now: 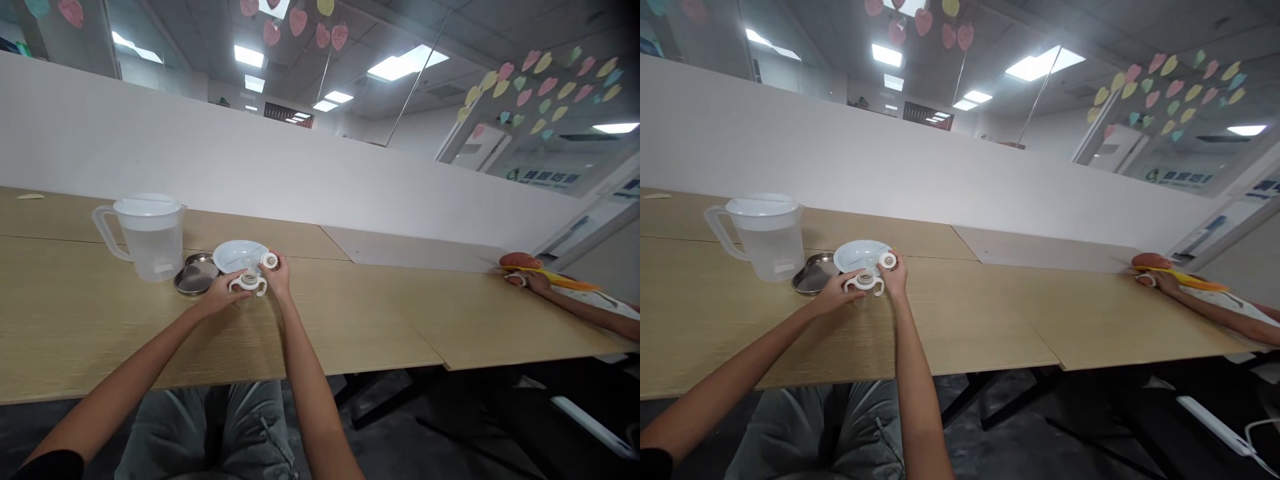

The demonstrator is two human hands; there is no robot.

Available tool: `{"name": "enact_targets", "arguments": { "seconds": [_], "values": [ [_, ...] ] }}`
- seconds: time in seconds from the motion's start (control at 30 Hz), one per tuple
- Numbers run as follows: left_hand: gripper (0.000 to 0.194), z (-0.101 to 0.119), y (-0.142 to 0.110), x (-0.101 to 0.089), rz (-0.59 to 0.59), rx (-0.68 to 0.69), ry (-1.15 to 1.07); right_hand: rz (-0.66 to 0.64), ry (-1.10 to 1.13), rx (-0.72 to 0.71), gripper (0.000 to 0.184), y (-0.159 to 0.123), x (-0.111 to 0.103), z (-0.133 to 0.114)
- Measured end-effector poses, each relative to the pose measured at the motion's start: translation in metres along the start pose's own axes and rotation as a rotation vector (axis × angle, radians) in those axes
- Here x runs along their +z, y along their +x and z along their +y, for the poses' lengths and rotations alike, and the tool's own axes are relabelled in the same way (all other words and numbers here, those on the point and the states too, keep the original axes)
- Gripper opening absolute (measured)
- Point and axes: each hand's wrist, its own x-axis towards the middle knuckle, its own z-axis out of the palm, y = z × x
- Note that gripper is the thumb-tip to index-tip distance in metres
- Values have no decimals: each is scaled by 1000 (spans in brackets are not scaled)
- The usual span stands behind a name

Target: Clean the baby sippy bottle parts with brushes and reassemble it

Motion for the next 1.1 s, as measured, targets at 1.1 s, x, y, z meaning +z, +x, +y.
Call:
{"name": "enact_targets", "arguments": {
  "seconds": [1.1],
  "values": [
    [88,-1,1,-2,-10,-12,65,-29,-476,-24,49,-9,-11,11]
  ]
}}
